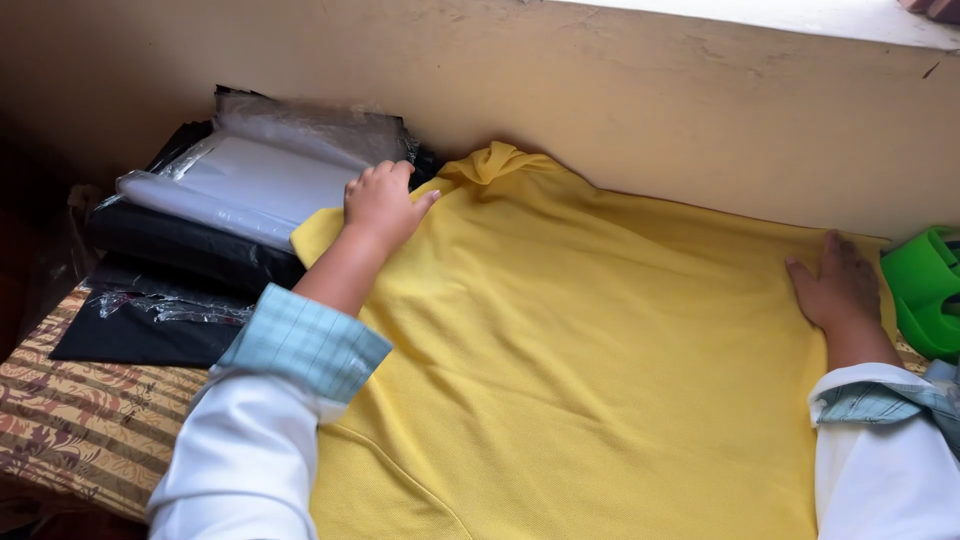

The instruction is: Folding a yellow polo shirt on a table.

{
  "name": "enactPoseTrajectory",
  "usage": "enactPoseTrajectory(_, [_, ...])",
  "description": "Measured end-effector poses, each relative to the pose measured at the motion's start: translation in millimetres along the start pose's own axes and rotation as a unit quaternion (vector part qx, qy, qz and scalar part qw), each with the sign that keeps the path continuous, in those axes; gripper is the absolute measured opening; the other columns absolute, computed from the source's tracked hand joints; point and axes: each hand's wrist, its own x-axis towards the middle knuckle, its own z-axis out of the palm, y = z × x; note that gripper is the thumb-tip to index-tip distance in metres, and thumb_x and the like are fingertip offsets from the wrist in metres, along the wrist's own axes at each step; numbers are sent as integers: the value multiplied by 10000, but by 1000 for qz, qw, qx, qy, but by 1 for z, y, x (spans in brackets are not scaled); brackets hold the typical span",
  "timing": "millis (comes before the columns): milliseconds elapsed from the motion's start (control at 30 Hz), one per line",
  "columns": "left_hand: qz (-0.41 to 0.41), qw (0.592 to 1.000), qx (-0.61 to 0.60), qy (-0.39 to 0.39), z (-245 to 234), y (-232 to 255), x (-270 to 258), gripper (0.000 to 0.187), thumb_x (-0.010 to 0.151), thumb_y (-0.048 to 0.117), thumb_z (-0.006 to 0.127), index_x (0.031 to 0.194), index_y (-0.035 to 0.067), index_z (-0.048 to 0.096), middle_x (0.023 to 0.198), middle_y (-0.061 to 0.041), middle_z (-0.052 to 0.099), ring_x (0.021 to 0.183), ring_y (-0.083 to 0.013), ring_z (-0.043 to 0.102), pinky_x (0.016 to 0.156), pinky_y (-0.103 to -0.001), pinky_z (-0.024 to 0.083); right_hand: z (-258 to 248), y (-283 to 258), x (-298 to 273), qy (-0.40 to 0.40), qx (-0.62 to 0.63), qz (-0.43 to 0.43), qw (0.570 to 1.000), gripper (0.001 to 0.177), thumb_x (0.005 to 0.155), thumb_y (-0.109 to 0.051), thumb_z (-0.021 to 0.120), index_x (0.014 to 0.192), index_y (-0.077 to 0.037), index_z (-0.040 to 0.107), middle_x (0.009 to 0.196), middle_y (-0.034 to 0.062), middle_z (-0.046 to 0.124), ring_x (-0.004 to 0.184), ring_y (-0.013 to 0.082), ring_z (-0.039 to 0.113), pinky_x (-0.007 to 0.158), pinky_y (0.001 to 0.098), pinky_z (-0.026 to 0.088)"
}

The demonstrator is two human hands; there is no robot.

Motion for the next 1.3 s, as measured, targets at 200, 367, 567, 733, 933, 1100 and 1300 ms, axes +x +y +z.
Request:
enactPoseTrajectory(200, [-75, 997, 18, -13, 35, -20, 47, 280, 979, 374, 637, 978, 117, 749, 991, -133, 753, 841, -375, 691, 722, -503, 531, 4, 5, 5, -12, -20, 6, 1000, 824, 983, -525, 398, 1636, -51, 231, 1647, 190, 309, 1419, 479, 355, 1126, 562, 305])
enactPoseTrajectory(367, [-48, 993, 105, -3, 49, -31, 48, 193, 871, 259, 738, 978, 99, 720, 993, -136, 723, 868, -360, 697, 711, -476, 559, 1, 3, 4, -21, -14, 12, 1000, 815, 982, -509, 405, 1639, -65, 221, 1654, 187, 295, 1440, 462, 327, 1132, 556, 292])
enactPoseTrajectory(567, [128, 983, 75, 106, 25, 30, 4, 192, 826, 211, 729, 988, 116, 692, 1069, -103, 629, 934, -324, 584, 837, -464, 460, 13, 19, 12, 3, -12, -20, 1000, 802, 989, -472, 452, 1620, -16, 259, 1609, 266, 343, 1418, 489, 348, 1124, 556, 294])
enactPoseTrajectory(733, [180, 983, 18, -35, -33, 78, -80, 428, 875, 411, 699, 1180, 111, 670, 1251, -82, 589, 1172, -293, 521, 977, -471, 425, -27, -11, -17, 54, -1, -43, 998, 725, 956, -321, 625, 1539, 40, 391, 1498, 291, 473, 1271, 492, 511, 996, 536, 436])
enactPoseTrajectory(933, [211, 960, -2, -186, -60, 82, -179, 624, 959, 472, 591, 1467, 122, 496, 1586, -155, 410, 1492, -415, 326, 1168, -615, 328, -97, -138, -141, -9, 24, -131, 991, 762, 966, -377, 639, 1562, 28, 393, 1490, 363, 466, 1424, 550, 374, 1171, 699, 242])
enactPoseTrajectory(1100, [321, 884, 327, 91, -3, 33, -223, 1035, 938, 877, 57, 1638, 117, 11, 1739, -112, -16, 1582, -325, -42, 1264, -466, -26, -52, -118, -223, -153, -66, -277, 946, 897, 968, -669, 420, 1626, -137, 122, 1710, 102, 30, 1545, 373, -72, 1215, 521, 6])
enactPoseTrajectory(1300, [228, 958, 22, -171, -28, 6, -223, 852, 966, 685, 263, 1628, 174, 101, 1721, -16, 48, 1546, -220, 41, 1206, -470, 54, -60, -43, -236, -135, -53, -137, 980, 856, 955, -677, 266, 1630, -187, 72, 1717, 52, -11, 1566, 266, -26, 1240, 471, 27])
